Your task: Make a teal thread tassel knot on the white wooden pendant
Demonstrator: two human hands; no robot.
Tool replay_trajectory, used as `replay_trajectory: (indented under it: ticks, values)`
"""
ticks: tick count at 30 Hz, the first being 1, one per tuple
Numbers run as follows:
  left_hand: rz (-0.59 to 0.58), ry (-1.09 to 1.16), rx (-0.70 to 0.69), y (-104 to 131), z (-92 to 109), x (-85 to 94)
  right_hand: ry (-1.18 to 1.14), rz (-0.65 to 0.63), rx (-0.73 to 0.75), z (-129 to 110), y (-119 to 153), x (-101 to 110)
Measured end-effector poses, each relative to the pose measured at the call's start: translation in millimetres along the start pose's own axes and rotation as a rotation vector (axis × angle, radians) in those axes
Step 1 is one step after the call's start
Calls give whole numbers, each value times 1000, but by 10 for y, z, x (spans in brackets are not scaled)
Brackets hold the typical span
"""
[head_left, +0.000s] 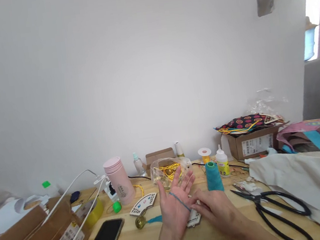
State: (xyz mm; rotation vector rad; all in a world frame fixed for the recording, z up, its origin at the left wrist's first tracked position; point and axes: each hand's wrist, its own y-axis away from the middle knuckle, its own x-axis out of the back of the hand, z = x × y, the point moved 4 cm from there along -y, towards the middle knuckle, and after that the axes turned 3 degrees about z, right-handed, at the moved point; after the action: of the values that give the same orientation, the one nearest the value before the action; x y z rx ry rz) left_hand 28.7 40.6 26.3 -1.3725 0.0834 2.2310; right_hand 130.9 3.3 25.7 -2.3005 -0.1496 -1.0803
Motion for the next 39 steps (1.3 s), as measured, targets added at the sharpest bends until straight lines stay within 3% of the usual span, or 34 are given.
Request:
replay_trajectory:
  ticks: [7,15,20,24,39]
  values:
    - [-91,-15,24,1,-63,-53,3,-2,-70,50,-20,-47]
    - [-91,25,-89,11,39,-12,-25,3,-38,27,7,-89]
    - [-131,34,-48,21,27,-61,-27,96,-76,65,-11,-42]
    - [-162,41,-40,25,20,-88,-26,85,-82,73,-13,-82]
    - [-84,80,-111,17,49,-10,-73,37,-88,21,-17,-129]
